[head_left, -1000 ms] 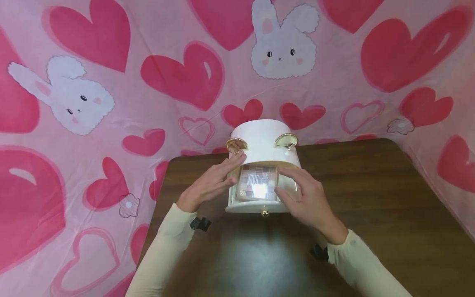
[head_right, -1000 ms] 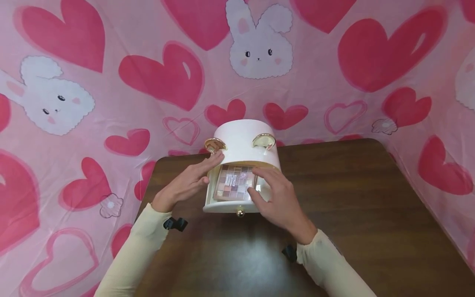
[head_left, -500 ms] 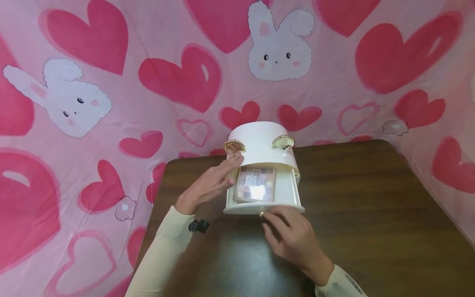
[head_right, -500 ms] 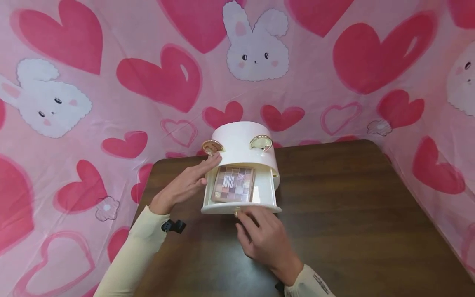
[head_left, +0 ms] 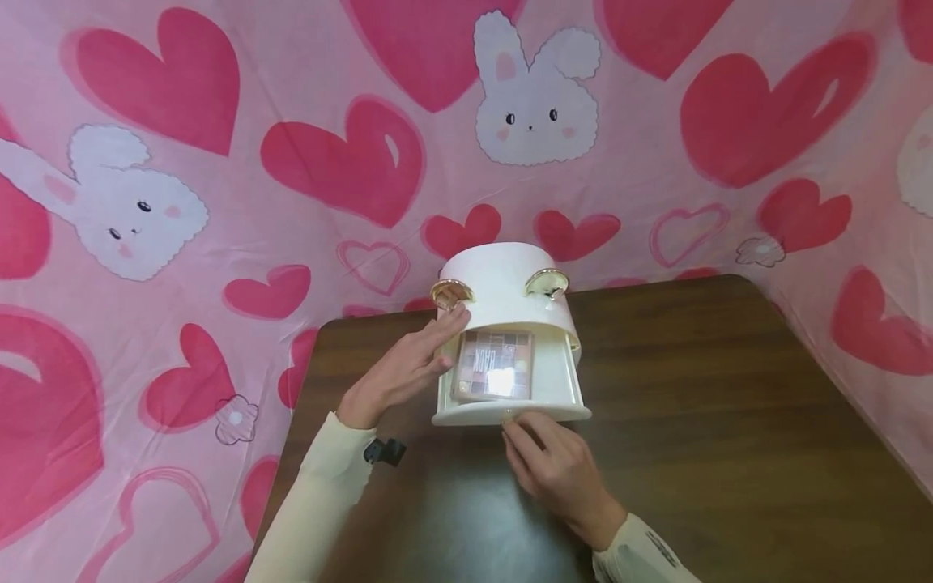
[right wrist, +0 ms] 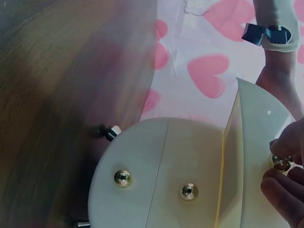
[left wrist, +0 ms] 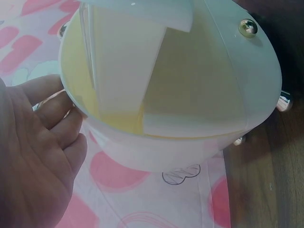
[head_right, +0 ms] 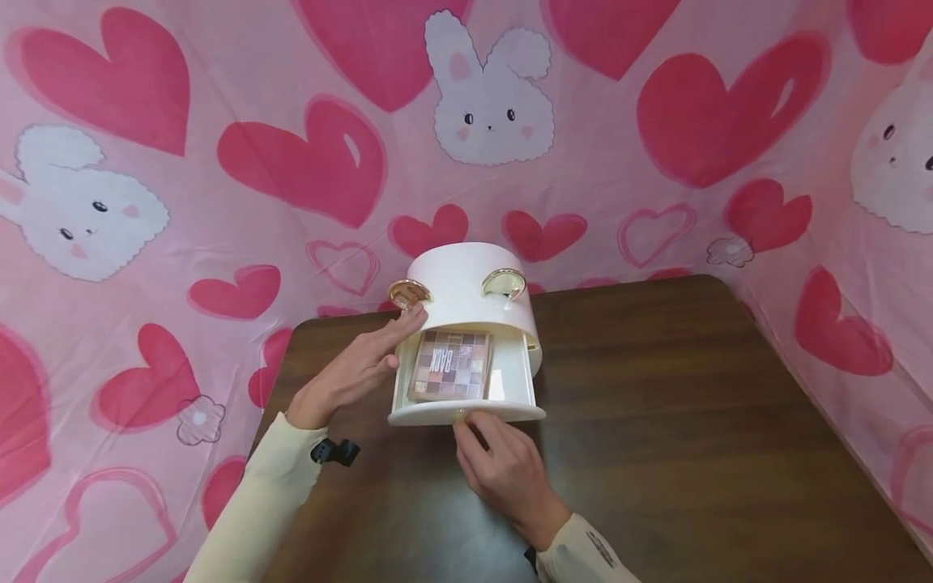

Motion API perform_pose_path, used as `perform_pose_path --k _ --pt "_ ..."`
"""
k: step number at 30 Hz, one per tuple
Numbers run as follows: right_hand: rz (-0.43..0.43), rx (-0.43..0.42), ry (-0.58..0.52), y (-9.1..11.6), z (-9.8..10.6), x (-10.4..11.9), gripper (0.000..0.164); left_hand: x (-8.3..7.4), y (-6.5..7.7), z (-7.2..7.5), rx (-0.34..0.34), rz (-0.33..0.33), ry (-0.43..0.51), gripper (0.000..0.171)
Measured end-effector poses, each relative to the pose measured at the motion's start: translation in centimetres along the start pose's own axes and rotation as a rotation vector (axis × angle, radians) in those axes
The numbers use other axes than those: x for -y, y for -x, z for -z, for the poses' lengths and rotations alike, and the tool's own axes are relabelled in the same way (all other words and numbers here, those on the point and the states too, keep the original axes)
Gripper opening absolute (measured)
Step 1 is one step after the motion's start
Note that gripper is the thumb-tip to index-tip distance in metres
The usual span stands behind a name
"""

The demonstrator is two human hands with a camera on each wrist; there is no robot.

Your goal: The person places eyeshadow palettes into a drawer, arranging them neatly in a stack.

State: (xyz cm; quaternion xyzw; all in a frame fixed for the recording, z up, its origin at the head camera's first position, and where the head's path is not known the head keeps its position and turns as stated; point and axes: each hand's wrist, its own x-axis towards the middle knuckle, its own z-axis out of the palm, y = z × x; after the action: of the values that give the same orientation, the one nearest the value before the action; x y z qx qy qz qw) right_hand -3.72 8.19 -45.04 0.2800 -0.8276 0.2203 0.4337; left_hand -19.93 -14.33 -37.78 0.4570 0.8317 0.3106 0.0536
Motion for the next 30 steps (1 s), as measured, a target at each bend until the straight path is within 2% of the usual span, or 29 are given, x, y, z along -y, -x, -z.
perform_pose_path --k 7,20,25,30 --pt "0.039 -0.024 -0.005 -0.5 0.0 -0.2 0.027 0.0 0.0 0.2 -0.006 0.013 0.001 0.093" --pt "-0.025 -0.026 -0.002 -1.7 0.1 -0.6 0.025 -0.1 -0.3 0.0 0.001 0.034 0.019 0.087" --pt "-0.072 0.02 0.0 -2.1 0.0 -1.3 0.026 -0.2 -0.4 0.0 0.003 0.035 0.012 0.089" --pt "-0.103 0.075 -0.006 -2.7 -0.3 -1.6 0.018 -0.3 -0.1 0.2 -0.003 0.034 0.016 0.084"
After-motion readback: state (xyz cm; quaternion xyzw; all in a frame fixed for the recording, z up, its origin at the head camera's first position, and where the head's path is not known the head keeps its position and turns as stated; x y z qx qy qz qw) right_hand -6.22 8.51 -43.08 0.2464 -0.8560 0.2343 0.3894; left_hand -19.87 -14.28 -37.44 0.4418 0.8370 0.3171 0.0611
